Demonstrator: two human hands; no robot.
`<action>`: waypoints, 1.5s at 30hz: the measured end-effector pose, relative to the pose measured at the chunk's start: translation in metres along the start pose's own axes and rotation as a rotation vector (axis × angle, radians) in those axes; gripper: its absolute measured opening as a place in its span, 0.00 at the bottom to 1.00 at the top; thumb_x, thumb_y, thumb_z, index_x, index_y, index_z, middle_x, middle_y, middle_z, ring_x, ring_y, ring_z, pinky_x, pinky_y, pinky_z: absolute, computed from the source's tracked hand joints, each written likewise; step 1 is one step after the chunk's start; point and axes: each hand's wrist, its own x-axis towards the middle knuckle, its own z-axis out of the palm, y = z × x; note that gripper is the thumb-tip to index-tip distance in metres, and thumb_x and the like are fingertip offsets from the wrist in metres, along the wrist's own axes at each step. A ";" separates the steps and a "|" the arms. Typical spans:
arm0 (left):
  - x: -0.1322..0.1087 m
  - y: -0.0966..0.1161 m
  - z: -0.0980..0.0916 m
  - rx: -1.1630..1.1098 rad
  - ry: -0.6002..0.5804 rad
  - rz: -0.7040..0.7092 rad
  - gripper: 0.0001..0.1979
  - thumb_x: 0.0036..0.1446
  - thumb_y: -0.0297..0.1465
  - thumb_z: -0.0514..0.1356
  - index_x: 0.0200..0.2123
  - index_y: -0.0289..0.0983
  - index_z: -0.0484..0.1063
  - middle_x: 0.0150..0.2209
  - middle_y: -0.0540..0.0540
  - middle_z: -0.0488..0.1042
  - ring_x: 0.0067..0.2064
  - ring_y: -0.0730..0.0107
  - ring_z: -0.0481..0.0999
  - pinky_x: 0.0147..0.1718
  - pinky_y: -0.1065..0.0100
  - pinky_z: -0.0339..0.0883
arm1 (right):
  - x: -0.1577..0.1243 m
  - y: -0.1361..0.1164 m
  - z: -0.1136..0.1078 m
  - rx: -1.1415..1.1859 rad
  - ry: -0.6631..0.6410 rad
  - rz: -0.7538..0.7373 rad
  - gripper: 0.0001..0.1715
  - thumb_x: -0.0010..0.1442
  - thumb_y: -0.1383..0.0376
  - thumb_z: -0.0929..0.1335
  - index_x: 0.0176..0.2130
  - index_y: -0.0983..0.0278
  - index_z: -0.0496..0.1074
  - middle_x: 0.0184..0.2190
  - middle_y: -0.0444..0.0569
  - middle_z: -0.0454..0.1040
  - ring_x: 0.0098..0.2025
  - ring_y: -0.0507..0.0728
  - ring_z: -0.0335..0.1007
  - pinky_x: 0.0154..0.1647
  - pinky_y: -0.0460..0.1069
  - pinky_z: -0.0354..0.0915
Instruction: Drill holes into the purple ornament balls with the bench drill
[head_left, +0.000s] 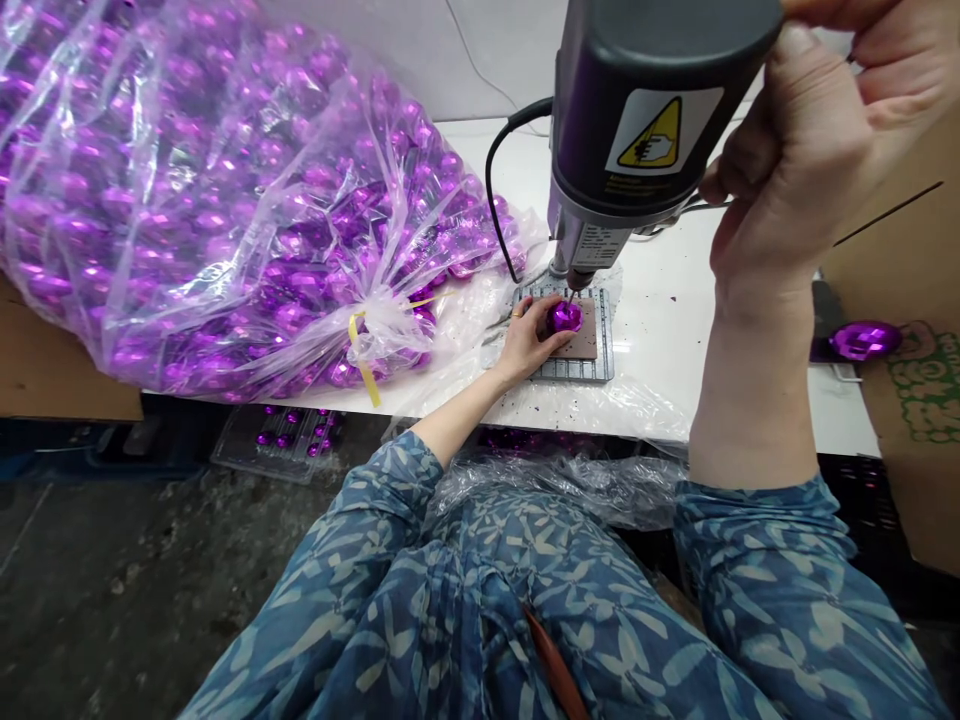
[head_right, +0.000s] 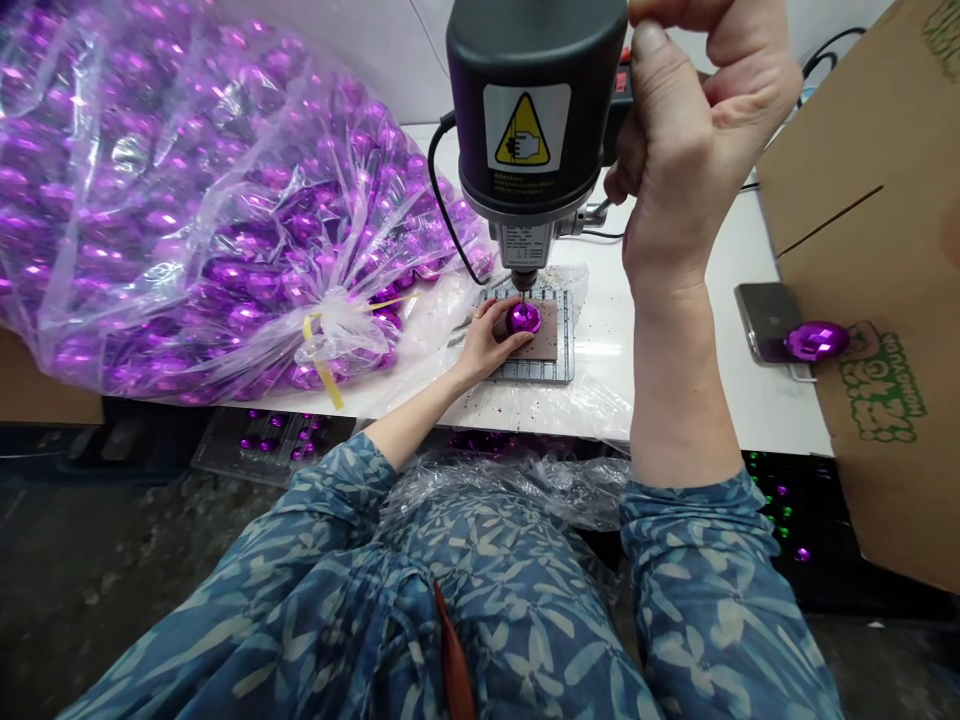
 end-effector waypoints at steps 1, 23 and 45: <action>0.000 0.000 0.000 0.003 -0.001 0.002 0.29 0.64 0.40 0.70 0.66 0.44 0.71 0.67 0.38 0.74 0.75 0.46 0.61 0.75 0.41 0.54 | 0.000 0.000 0.000 0.006 0.001 -0.001 0.08 0.63 0.73 0.65 0.34 0.63 0.72 0.32 0.37 0.76 0.18 0.40 0.53 0.15 0.40 0.48; 0.005 -0.029 0.012 0.012 0.056 0.148 0.30 0.64 0.49 0.69 0.64 0.45 0.70 0.60 0.37 0.76 0.72 0.43 0.65 0.70 0.40 0.62 | -0.053 0.019 -0.024 0.047 0.000 -0.309 0.11 0.70 0.57 0.70 0.44 0.62 0.74 0.42 0.35 0.73 0.20 0.31 0.58 0.22 0.36 0.52; 0.004 -0.028 0.011 0.003 0.050 0.153 0.30 0.64 0.53 0.67 0.63 0.46 0.69 0.62 0.38 0.76 0.73 0.43 0.64 0.72 0.38 0.60 | -0.070 0.052 -0.031 0.063 0.063 -0.482 0.08 0.71 0.57 0.68 0.42 0.58 0.68 0.31 0.37 0.68 0.15 0.39 0.50 0.18 0.44 0.51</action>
